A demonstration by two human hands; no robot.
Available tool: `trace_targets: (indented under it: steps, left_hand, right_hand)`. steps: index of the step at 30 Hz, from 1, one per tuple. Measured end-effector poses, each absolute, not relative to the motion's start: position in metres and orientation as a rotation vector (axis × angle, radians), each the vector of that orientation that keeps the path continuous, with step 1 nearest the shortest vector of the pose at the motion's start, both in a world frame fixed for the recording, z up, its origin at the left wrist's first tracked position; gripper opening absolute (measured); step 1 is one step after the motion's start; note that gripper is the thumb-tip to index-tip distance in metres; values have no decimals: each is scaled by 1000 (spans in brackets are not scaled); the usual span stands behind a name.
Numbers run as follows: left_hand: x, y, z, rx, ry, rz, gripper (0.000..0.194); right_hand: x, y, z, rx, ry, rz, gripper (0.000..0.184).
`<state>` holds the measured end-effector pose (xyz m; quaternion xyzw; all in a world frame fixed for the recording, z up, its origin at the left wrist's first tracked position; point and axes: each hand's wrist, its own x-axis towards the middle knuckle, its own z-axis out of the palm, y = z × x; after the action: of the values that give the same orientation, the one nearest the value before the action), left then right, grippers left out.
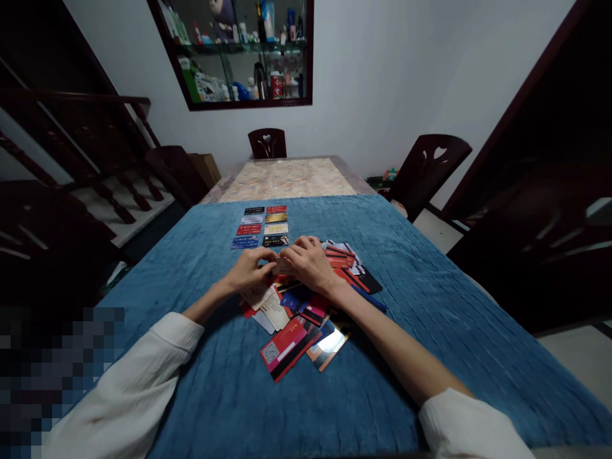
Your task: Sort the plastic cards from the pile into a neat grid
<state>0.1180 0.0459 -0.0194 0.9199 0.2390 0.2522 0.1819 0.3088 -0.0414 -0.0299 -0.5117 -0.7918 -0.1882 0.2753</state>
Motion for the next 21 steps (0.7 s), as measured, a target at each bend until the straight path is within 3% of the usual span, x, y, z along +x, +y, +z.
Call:
trace_targets:
  steps: [11, 21]
  left_hand:
    - [111, 62, -20, 2454, 913, 728, 10]
    - [111, 62, -19, 2453, 912, 752, 11]
  right_hand:
    - [317, -45, -35, -1588, -2203, -598, 39]
    - [315, -47, -30, -1605, -2189, -609, 40]
